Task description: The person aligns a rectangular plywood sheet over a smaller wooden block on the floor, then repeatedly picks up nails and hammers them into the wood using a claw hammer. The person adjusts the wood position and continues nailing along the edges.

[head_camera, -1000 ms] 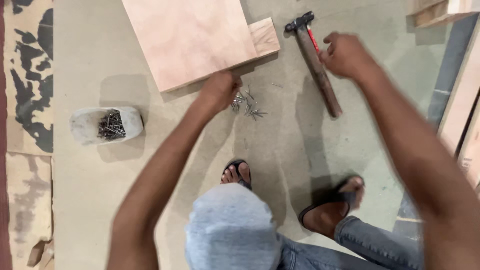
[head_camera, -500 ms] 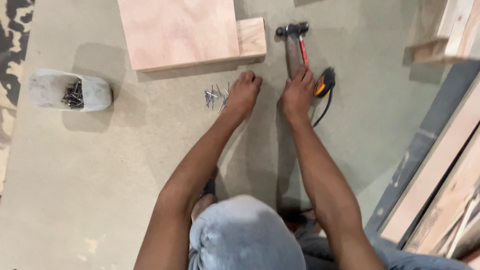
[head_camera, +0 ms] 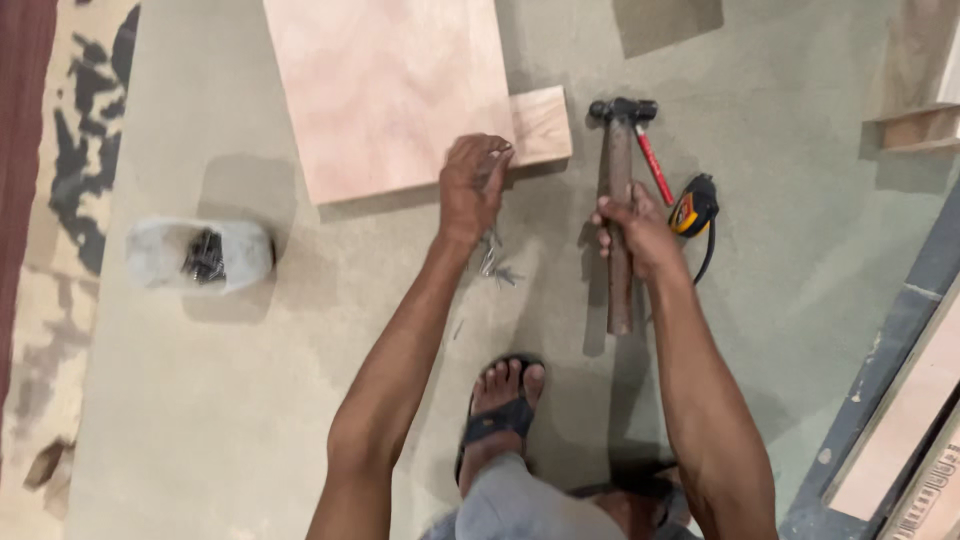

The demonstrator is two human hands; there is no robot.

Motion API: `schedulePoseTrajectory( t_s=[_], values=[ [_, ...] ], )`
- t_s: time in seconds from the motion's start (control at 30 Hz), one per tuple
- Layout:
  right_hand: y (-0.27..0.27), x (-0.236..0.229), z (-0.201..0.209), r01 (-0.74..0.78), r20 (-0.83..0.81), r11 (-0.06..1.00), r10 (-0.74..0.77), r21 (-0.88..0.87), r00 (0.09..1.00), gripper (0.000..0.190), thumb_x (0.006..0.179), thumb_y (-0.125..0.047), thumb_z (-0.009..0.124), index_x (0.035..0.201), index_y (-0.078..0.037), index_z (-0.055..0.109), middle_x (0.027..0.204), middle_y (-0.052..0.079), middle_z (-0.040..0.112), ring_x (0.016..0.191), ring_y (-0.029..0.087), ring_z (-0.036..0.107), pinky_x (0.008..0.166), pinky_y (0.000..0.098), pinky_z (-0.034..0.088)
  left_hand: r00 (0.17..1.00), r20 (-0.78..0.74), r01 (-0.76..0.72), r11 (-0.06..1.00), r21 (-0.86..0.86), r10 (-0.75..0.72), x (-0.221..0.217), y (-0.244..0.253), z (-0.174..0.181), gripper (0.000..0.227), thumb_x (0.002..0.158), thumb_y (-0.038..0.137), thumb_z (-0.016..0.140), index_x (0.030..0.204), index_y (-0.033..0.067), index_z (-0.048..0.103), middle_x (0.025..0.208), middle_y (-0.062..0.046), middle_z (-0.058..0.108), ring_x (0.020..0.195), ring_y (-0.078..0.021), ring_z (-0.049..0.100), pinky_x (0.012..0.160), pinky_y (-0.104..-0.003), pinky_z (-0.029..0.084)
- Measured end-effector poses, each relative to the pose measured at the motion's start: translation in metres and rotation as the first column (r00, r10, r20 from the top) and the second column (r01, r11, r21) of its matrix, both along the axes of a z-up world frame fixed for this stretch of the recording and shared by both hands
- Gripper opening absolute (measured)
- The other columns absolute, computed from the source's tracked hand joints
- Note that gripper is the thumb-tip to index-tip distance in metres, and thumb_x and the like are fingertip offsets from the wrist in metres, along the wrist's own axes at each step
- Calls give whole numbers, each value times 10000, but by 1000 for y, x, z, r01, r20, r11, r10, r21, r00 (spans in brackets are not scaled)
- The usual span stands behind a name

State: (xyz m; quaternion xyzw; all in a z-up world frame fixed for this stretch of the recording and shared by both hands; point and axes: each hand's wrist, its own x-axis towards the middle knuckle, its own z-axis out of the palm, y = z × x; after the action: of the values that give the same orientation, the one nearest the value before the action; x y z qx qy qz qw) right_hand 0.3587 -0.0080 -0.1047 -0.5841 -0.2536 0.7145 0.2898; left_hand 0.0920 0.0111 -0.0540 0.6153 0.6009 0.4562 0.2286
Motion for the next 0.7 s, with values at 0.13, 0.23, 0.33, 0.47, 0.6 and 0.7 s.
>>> schedulePoseTrajectory(
  t_s=[0.13, 0.23, 0.33, 0.47, 0.6, 0.7],
  values=[
    [-17, -19, 37, -408, 601, 567, -203, 716, 773, 487, 1026, -72, 758, 1377, 54, 445, 1153, 166, 653, 976, 227, 665, 808, 362, 555, 995, 45, 88, 995, -51, -86, -17, 20, -7, 134, 874, -45, 728, 1003, -12, 725, 1030, -137, 725, 1035, -306, 660, 959, -391, 527],
    [-20, -21, 66, -186, 410, 691, -173, 698, 895, 654, 922, -49, 696, 1464, 49, 344, 959, 40, 566, 756, 93, 566, 640, 255, 510, 989, 104, 118, 986, -114, -107, -22, 21, -12, 116, 892, -32, 733, 1004, -11, 712, 1013, -125, 720, 1037, -288, 663, 937, -365, 540],
    [-18, -17, 84, -36, -63, 971, 52, 235, 997, 311, 940, -96, 704, 1223, -7, 614, 752, 15, 613, 613, 87, 590, 529, 255, 489, 983, 92, 168, 980, -110, -158, -25, 19, -11, 113, 892, -22, 747, 997, -10, 707, 1028, -129, 718, 1043, -292, 659, 937, -371, 537],
    [-26, -24, 90, -165, 388, 923, 18, 349, 922, 198, 1022, -105, 701, 1160, 9, 616, 752, 11, 571, 613, 80, 526, 544, 253, 421, 982, 63, 184, 977, -105, -178, -31, 15, -11, 125, 893, -19, 744, 1011, -6, 705, 1050, -133, 715, 1064, -299, 656, 934, -376, 541],
    [-36, -35, 99, -235, 429, 846, 8, 479, 903, 238, 1033, -136, 639, 1222, -13, 561, 800, 16, 619, 619, 111, 579, 555, 271, 474, 979, 33, 204, 975, -82, -202, -28, 22, -14, 134, 903, -12, 749, 1030, 1, 707, 1064, -134, 715, 1085, -296, 653, 967, -381, 539],
    [-40, -41, 111, -400, 620, 785, 27, 472, 784, 265, 1036, -155, 640, 1235, -11, 540, 783, 123, 647, 635, 243, 650, 587, 359, 506, 976, 2, 218, 973, -71, -218, -28, 22, -15, 131, 890, 10, 767, 1012, 19, 719, 1064, -117, 717, 1073, -285, 654, 961, -369, 545]
  ],
)
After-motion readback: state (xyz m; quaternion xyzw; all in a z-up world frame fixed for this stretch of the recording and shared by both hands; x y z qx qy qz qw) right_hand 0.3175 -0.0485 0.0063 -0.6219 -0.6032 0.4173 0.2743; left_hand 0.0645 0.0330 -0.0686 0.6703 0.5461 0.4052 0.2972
